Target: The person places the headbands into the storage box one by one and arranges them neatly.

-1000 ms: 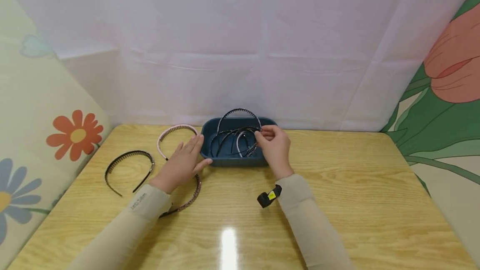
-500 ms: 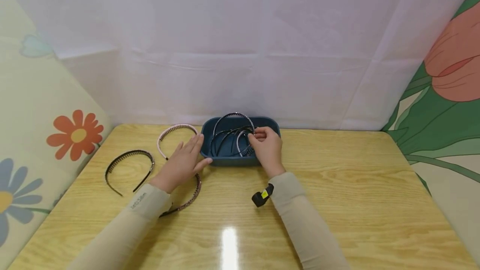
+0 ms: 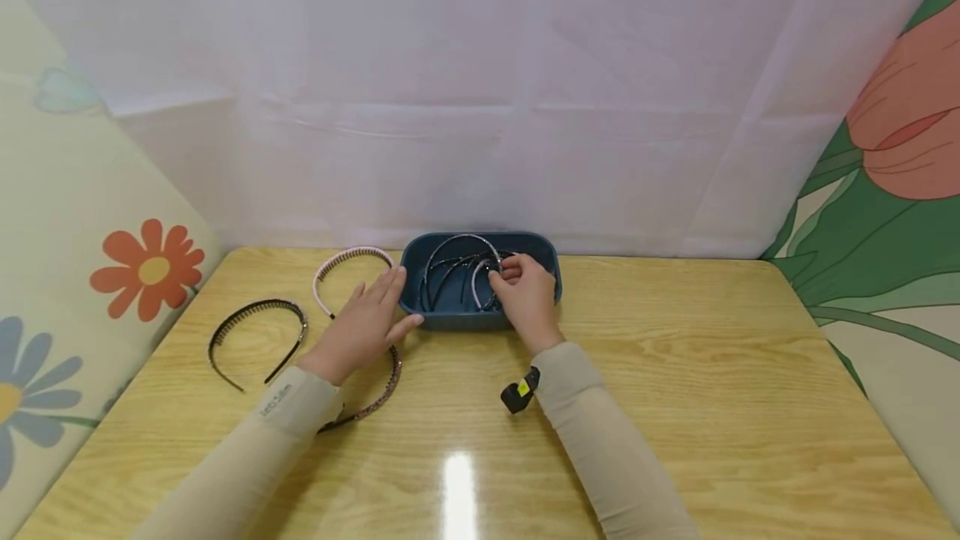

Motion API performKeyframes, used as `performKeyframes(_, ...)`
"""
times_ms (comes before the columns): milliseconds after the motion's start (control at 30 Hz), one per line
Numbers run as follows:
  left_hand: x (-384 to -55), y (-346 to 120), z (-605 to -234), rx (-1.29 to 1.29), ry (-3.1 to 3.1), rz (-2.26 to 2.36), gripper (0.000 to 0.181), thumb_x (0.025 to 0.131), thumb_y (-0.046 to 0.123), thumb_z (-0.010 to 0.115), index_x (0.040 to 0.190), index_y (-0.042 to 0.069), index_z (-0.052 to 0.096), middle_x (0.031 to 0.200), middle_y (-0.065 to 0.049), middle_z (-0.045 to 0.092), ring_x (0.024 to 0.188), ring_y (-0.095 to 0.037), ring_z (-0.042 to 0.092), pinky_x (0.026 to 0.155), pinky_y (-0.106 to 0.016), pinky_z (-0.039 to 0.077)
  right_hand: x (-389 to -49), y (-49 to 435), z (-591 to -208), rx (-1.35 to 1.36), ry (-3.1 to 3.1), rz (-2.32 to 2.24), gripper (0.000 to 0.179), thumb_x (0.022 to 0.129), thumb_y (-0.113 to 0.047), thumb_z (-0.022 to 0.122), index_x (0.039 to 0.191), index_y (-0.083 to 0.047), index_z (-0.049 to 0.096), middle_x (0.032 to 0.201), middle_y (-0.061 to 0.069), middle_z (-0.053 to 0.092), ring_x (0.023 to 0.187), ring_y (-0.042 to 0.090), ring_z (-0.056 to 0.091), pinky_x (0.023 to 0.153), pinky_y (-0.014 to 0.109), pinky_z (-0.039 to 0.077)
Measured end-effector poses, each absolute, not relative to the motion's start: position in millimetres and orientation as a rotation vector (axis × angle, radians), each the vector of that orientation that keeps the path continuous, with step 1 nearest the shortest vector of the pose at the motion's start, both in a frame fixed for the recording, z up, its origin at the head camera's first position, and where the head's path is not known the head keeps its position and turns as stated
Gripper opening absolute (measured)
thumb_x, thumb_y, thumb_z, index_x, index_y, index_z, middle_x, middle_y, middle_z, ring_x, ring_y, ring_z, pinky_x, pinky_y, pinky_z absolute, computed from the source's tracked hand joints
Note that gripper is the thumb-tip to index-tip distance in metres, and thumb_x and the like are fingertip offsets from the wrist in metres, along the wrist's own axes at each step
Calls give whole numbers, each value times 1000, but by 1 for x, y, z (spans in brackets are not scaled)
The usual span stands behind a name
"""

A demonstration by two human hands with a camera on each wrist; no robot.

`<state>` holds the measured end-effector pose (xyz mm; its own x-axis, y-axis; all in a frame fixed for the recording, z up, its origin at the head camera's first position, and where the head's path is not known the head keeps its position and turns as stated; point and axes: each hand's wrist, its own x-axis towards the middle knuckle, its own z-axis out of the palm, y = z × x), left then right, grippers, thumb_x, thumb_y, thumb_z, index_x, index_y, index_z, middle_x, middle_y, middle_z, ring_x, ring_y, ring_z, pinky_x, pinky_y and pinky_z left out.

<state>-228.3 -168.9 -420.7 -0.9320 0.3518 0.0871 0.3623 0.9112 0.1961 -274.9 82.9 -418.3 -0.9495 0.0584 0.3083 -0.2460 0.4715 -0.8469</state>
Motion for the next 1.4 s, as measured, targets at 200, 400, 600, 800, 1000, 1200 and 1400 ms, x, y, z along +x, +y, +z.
performKeyframes(200, -228, -169, -421, -567, -3018, -329, 85, 106, 50, 47, 159, -7, 14, 165, -25, 17, 154, -37, 16, 122, -62, 15, -273, 80, -419, 156, -2463, 1441, 23, 90, -13, 77, 105, 3, 72, 92, 16, 73, 83, 28, 71, 75, 42, 61)
performKeyframes(400, -228, -169, -422, -568, -3018, -324, 85, 106, 51, 46, 159, -7, 14, 165, -25, 16, 154, -37, 16, 122, -62, 14, -273, 79, -421, 189, -2522, 1371, 23, 90, -15, 78, 106, 2, 72, 92, 13, 73, 81, 26, 71, 74, 41, 60)
performKeyframes(600, -226, -169, -421, -569, -3021, -327, 84, 106, 51, 46, 159, -6, 14, 166, -24, 16, 154, -36, 15, 122, -61, 14, -272, 79, -423, 241, -2549, 1313, 23, 91, -15, 77, 106, 2, 72, 91, 13, 73, 81, 27, 70, 74, 42, 60)
performKeyframes(800, -224, -168, -421, -572, -3007, -334, 84, 106, 50, 47, 159, -7, 15, 165, -25, 17, 153, -38, 17, 122, -62, 15, -271, 81, -424, 304, -2534, 1296, 20, 92, -10, 74, 106, 4, 72, 92, 14, 72, 82, 27, 69, 75, 42, 60)
performKeyframes(1000, -224, -168, -421, -578, -2995, -324, 85, 105, 49, 49, 158, -8, 16, 164, -26, 19, 153, -38, 19, 121, -62, 17, -268, 84, -426, 405, -2487, 1258, 14, 92, -4, 67, 103, 2, 73, 93, 13, 71, 83, 26, 68, 75, 41, 59)
performKeyframes(1200, -226, -167, -422, -580, -2992, -340, 85, 105, 49, 50, 158, -8, 16, 164, -26, 19, 153, -38, 19, 121, -62, 16, -265, 92, -427, 531, -2461, 1277, 16, 94, -4, 64, 107, 1, 73, 96, 12, 69, 84, 24, 66, 75, 39, 58)
performKeyframes(1400, -227, -167, -424, -579, -3001, -362, 84, 105, 49, 49, 158, -8, 16, 165, -25, 18, 153, -37, 17, 122, -62, 14, -262, 107, -426, 594, -2437, 1206, 16, 95, -2, 64, 109, 3, 72, 99, 14, 67, 86, 25, 65, 75, 40, 58)
